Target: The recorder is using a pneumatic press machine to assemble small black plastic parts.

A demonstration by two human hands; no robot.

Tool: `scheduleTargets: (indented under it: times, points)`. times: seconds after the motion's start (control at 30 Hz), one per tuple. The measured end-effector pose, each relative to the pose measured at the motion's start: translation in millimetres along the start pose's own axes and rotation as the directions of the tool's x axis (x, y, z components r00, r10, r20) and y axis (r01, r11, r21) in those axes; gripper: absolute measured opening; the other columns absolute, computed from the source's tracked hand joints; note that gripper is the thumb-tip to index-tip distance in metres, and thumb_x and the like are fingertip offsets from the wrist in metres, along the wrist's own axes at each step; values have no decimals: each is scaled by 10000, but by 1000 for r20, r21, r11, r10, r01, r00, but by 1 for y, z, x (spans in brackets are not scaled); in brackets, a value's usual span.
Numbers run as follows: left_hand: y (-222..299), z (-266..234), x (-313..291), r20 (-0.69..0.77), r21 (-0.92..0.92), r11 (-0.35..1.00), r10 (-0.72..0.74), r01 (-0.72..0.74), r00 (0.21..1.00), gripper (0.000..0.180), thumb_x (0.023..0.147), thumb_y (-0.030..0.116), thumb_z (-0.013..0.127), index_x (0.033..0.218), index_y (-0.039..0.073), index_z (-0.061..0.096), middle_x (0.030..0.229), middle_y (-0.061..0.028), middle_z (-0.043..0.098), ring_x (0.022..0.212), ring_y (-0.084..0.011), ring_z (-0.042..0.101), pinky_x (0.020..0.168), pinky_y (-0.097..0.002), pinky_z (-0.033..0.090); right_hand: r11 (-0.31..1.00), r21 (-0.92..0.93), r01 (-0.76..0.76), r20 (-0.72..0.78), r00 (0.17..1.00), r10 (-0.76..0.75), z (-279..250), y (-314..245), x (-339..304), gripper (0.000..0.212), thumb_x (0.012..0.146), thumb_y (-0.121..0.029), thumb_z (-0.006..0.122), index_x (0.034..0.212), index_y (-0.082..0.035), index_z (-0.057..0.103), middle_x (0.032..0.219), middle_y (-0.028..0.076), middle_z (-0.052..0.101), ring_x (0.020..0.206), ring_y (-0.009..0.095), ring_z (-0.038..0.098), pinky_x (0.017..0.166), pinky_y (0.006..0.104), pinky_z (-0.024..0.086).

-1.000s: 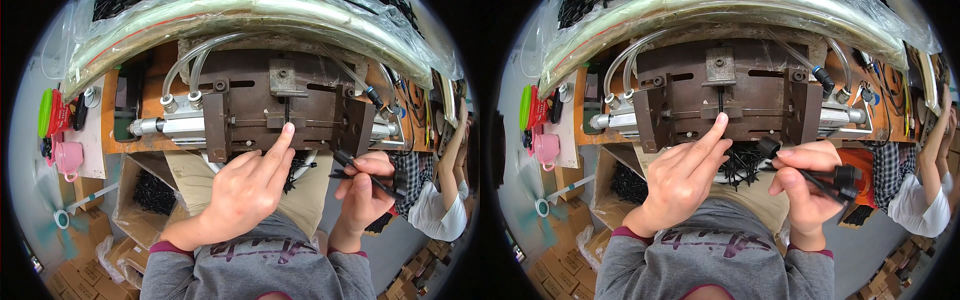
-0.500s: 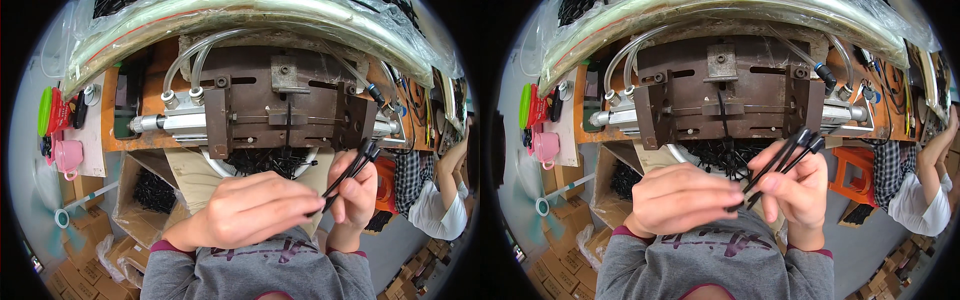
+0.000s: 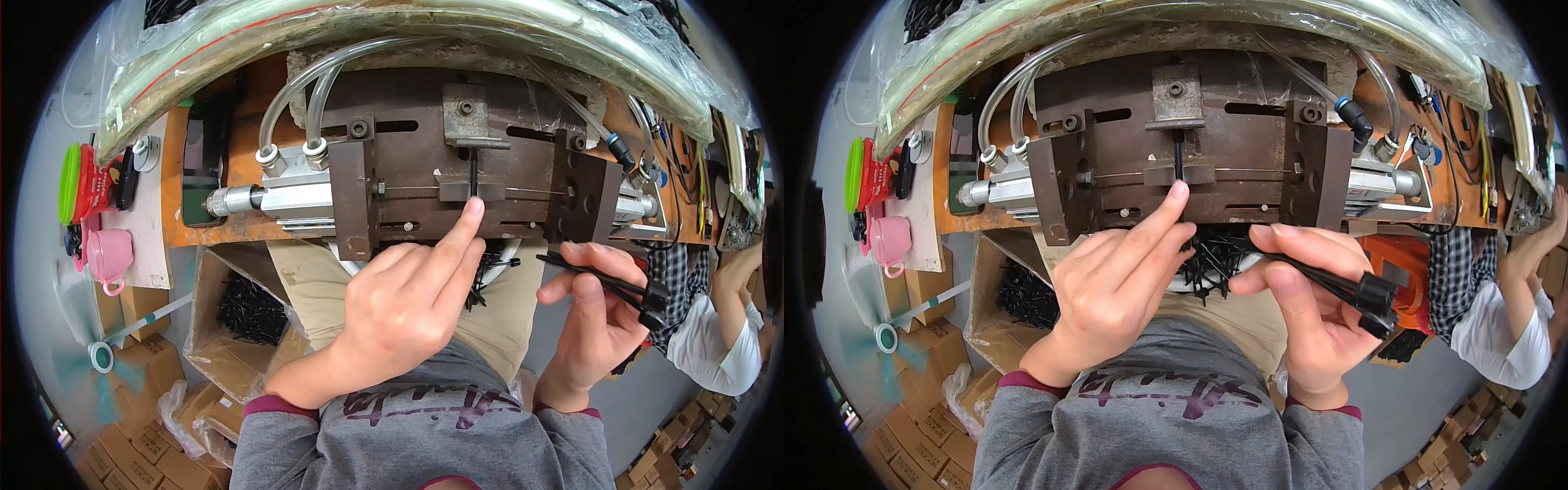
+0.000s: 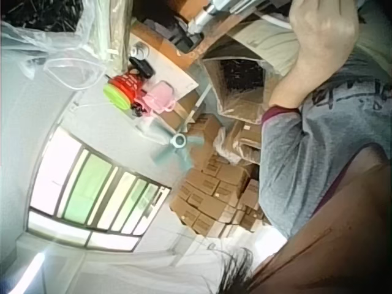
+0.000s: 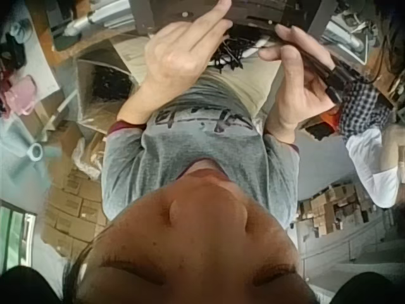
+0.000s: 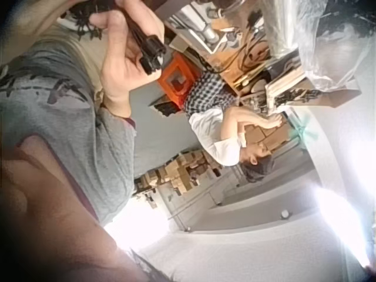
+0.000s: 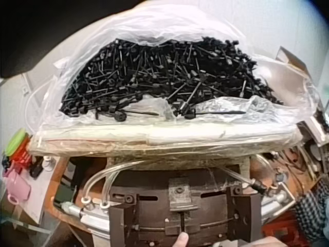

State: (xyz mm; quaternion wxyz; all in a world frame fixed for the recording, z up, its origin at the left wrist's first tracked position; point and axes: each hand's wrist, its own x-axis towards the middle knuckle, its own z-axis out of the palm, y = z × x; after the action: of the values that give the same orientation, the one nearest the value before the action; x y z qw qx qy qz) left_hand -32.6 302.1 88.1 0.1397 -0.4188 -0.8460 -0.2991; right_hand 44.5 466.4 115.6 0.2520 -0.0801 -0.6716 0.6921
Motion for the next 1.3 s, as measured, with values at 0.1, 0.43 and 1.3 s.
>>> scheduleTargets:
  times: [0.1, 0.43, 1.3]
  points:
    - [-2, 0, 2, 6, 11, 1000, 5, -5, 1000, 296, 633, 44, 772, 915, -9, 701, 1166, -134, 670, 603, -160, 625, 557, -250, 476, 984, -174, 38, 35, 999, -32, -10, -4, -1, 216, 799, 39, 706, 1007, 13, 653, 995, 189, 660, 752, 233, 689, 677, 276, 560]
    - [1, -9, 5, 52, -436, 892, -109, 121, 993, 389, 646, 110, 838, 993, -4, 704, 1121, -145, 681, 713, -170, 675, 578, -250, 520, 505, -694, 512, 269, 836, -478, -6, 6, -6, 422, 590, 87, 816, 983, -11, 698, 926, 86, 596, 650, 172, 586, 550, 269, 482]
    - [-1, 3, 2, -23, -25, 999, -31, 30, 999, 274, 618, 51, 787, 872, -9, 701, 1148, -141, 678, 583, -157, 622, 542, -245, 475, 854, -287, 434, 240, 896, -375, -17, 15, 1, 623, 692, -256, 852, 1124, -14, 473, 1235, 259, 516, 958, 320, 674, 852, 384, 566]
